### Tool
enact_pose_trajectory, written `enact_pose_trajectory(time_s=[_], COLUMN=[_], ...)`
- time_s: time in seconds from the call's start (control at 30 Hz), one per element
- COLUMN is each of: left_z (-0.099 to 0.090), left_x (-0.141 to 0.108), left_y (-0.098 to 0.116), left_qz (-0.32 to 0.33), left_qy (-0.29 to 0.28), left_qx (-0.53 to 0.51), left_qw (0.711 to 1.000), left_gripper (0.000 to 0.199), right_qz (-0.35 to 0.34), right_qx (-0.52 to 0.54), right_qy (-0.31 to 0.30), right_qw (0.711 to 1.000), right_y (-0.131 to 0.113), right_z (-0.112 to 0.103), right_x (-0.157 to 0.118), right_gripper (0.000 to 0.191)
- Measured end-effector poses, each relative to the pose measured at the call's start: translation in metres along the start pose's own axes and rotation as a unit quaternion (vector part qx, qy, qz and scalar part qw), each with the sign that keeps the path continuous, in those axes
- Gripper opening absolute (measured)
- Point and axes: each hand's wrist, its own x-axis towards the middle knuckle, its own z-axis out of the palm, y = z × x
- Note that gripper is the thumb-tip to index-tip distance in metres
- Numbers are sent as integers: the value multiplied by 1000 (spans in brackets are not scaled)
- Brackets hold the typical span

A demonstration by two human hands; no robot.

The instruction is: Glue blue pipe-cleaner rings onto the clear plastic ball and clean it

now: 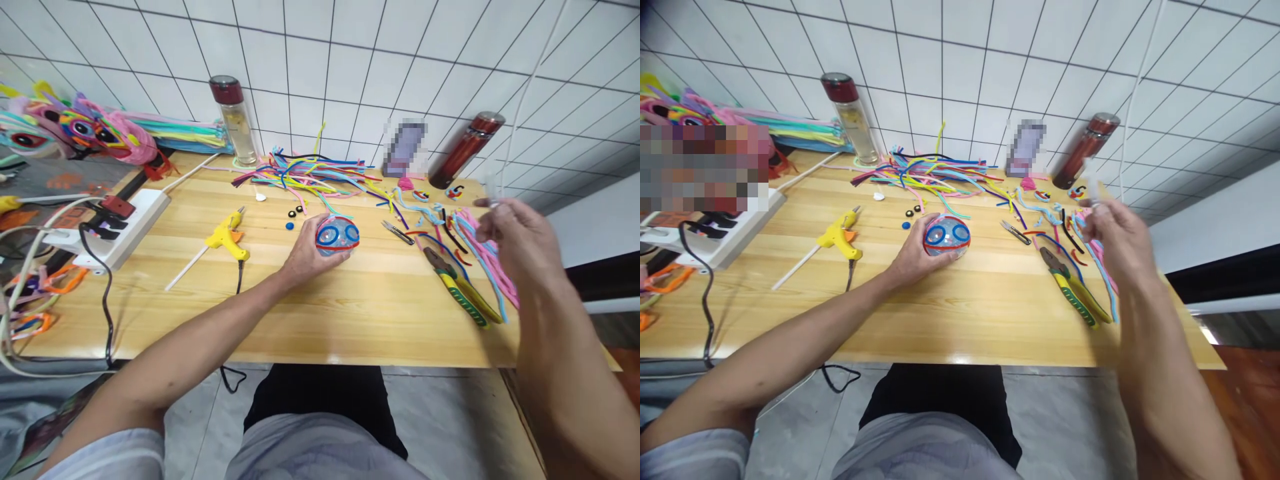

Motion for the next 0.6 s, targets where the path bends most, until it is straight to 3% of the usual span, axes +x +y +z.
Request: enact_pose_trajectory(time_s=[0.1, 0.17, 0.23, 0.4, 0.6], left_z=[-1, -1, -1, -1, 1], left_x=[1, 2, 3, 3, 4], left_y=[-2, -4, -6, -6, -6], left_qz=[27, 47, 61, 46, 6], left_qy=[15, 16, 11, 3, 23], left_qx=[10, 21, 27, 14, -15], left_qw=[999, 999, 998, 999, 1000], left_gripper=[82, 82, 82, 85, 87], right_qz=[-26, -17, -22, -125, -186], right_qx=[82, 100, 94, -23, -88], right_qy=[-129, -223, -280, -263, -253], right_qw=[988, 969, 955, 956, 945], right_y=[-23, -28, -26, -8, 6], right_z=[49, 77, 97, 117, 114], right_x=[-29, -46, -59, -75, -74], right_gripper=[25, 27, 32, 43, 26])
